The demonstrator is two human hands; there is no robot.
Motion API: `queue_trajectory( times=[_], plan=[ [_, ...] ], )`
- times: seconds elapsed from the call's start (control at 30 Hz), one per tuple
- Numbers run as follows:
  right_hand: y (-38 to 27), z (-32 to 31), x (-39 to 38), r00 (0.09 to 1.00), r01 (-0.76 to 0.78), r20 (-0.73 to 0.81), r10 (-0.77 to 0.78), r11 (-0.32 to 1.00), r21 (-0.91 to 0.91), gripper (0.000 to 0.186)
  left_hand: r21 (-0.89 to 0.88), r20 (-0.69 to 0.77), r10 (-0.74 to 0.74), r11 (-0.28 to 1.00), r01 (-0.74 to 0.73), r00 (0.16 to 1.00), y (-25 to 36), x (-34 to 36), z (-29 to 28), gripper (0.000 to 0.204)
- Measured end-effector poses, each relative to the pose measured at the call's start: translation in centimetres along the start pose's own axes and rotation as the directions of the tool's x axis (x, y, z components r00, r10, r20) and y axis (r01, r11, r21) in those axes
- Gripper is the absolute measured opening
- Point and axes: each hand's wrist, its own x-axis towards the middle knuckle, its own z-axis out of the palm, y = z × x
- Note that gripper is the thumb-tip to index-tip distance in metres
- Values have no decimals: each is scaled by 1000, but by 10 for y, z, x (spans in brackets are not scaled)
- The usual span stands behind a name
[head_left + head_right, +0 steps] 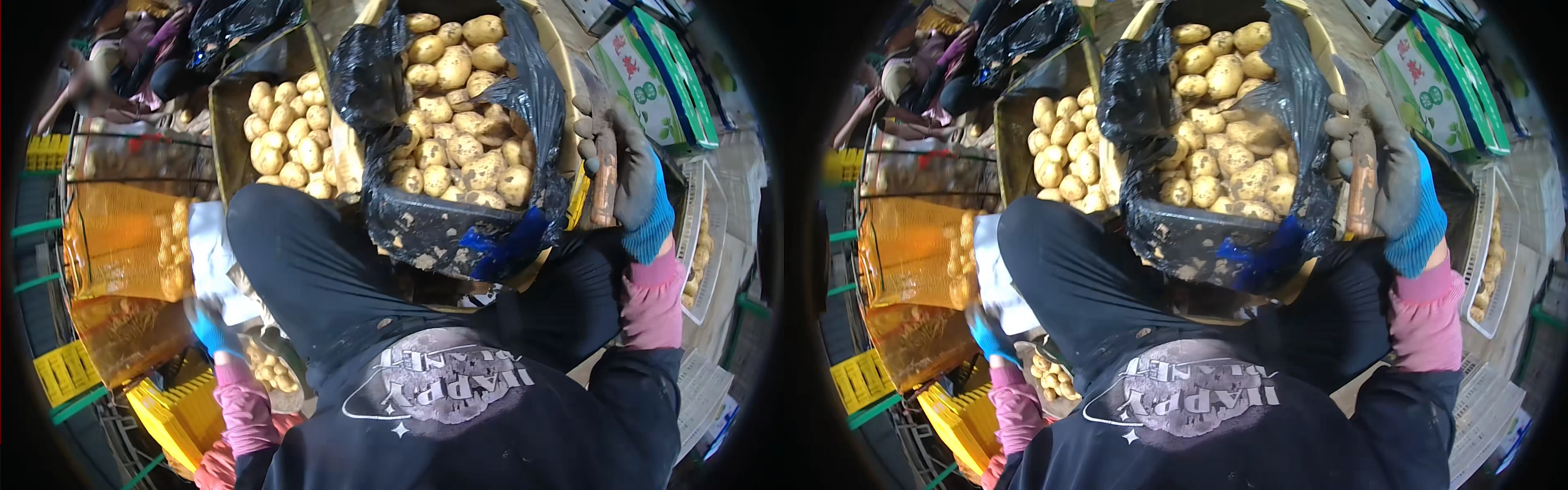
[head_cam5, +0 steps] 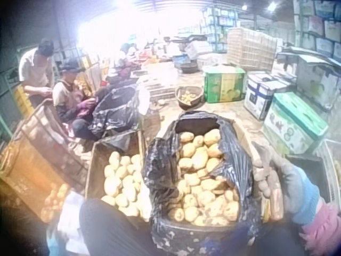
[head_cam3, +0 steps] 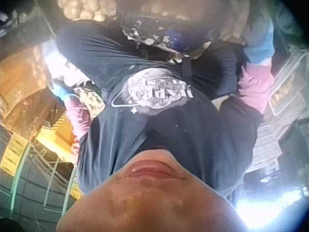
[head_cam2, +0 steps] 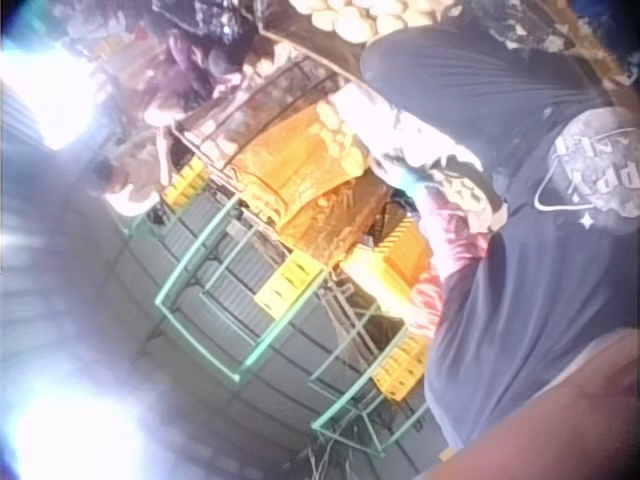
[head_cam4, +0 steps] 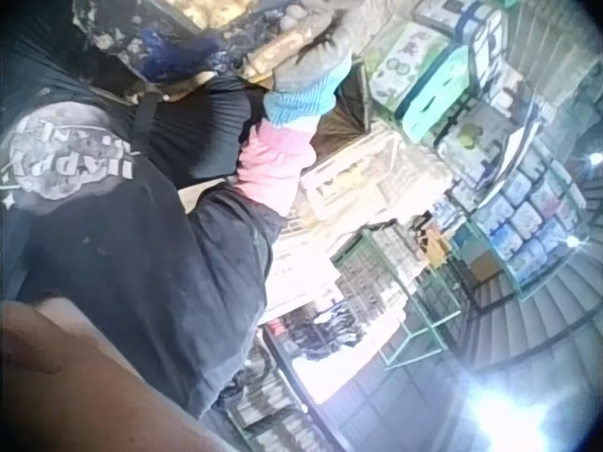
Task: Trimming and cleaning potatoes using a utility knife while seated in a processing area.
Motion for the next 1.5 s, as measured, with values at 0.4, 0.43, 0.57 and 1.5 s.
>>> queue_trajectory(
  times=[0.4,0.43,0.57,1.5],
  plan=[
    [-3,35,-7,976,42,-204,-76,985,-165,69,133,983,169,-359,-924,75,-55,-81,545,36],
    [-7,35,-4,972,51,-217,-86,985,-164,69,201,970,216,-434,-878,115,-73,-82,562,35],
    [-11,30,0,952,34,-292,-86,983,-181,65,186,972,196,-311,-932,129,-56,-88,569,33],
    [78,-67,65,991,-130,-66,116,950,-284,42,-705,312,280,709,24,908,206,176,-134,34]
  ],
)
